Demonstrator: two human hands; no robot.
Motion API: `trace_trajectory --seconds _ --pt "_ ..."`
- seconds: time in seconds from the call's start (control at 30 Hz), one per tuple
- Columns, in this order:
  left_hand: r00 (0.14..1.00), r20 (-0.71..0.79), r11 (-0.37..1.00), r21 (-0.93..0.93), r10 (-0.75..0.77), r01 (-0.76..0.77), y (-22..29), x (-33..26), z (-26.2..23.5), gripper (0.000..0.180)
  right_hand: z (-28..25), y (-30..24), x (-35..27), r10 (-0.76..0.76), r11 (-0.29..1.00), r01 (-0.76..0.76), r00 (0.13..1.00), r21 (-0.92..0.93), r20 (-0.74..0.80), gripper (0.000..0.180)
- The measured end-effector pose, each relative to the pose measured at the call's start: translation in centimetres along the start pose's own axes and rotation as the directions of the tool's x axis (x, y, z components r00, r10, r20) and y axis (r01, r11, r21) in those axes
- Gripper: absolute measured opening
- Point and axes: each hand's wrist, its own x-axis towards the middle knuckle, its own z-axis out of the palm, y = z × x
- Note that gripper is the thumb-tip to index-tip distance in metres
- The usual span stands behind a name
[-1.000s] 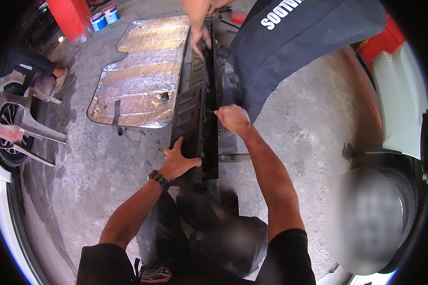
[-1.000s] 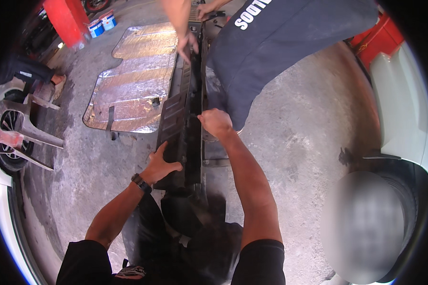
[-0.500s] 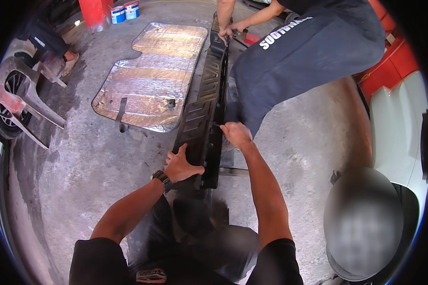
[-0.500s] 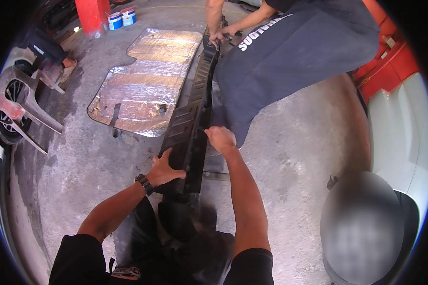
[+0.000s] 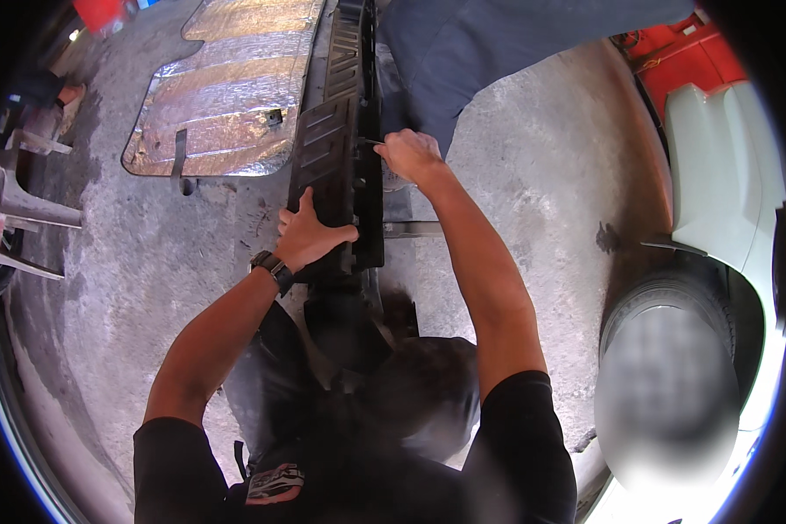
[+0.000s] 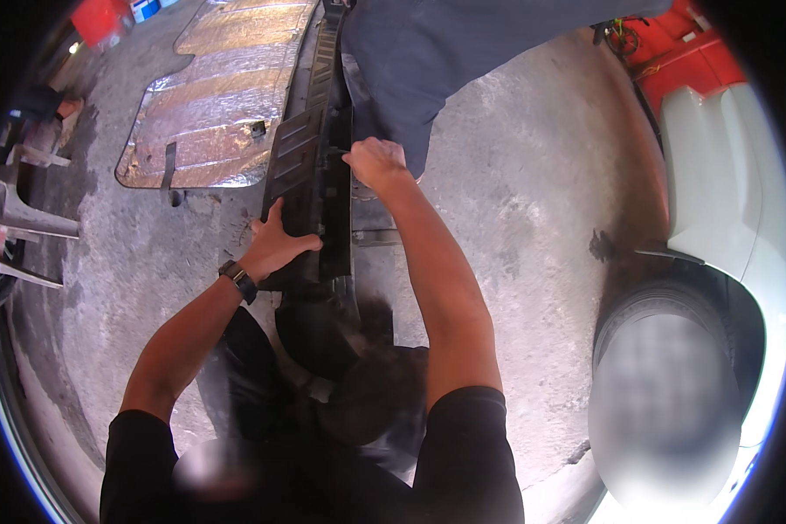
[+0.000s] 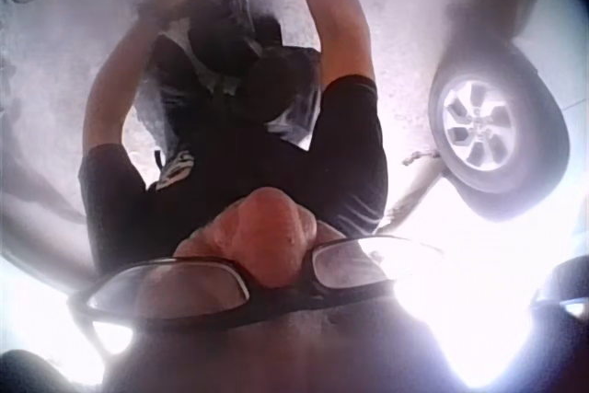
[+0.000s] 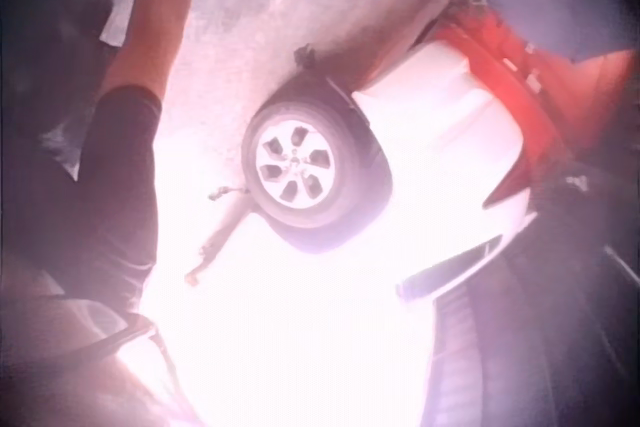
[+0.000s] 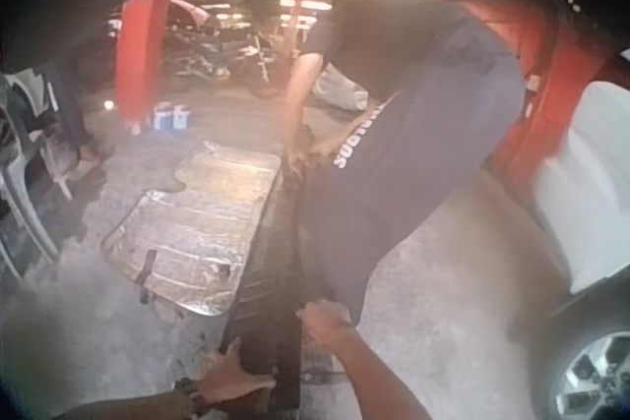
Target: The person uses a screwdriver to remove screws and clips from a black car bumper lying on the floor. They work alongside another person to detach the bumper cover and separate the internal components.
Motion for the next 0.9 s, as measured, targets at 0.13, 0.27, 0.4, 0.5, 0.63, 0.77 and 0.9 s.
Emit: trace_trajectory --seconds 0.13,0.27,0.4,0.5,0.63,0.77,0.9 --pt "0.999 -0.011 0.999 -0.002 -0.034 0.034 0.1 -0.2 -0.2 0.131 -0.3 -0.1 -1.1 0.023 0.999 -0.023 1.000 -0.047 -0.010 0.024" --pt "0.998 -0.016 0.997 0.041 -0.057 0.058 0.9 -0.5 -0.2 0.130 -0.1 0.9 -1.9 0.069 0.997 -0.066 0.995 0.047 -0.071 0.021" --pt "0.999 0.018 0.999 0.017 -0.027 0.027 1.5 -0.7 0.1 0.128 1.3 4.5 -4.0 0.042 0.986 -0.013 0.985 0.166 -0.168 0.021" --pt "0.999 0.030 0.999 -0.040 -0.015 0.016 0.2 -0.2 -0.7 0.128 0.5 4.7 -8.4 0.195 0.882 -0.094 0.965 0.462 -0.176 0.020" --pt "0.999 0.018 0.998 -0.060 -0.028 0.029 -1.2 0.2 -1.7 0.128 -1.7 2.0 -18.6 0.303 0.374 -0.267 0.940 0.888 0.155 0.022" --pt "0.998 0.056 0.998 -0.043 -0.043 0.045 0.6 -0.6 -1.6 0.128 5.5 5.4 -30.4 0.203 0.056 -0.336 0.926 0.940 0.319 0.021" --pt "0.997 0.039 0.997 -0.049 -0.061 0.063 0.3 -0.4 -1.3 0.129 10.6 4.7 -31.5 0.415 0.415 -0.575 0.810 0.706 0.416 0.024"
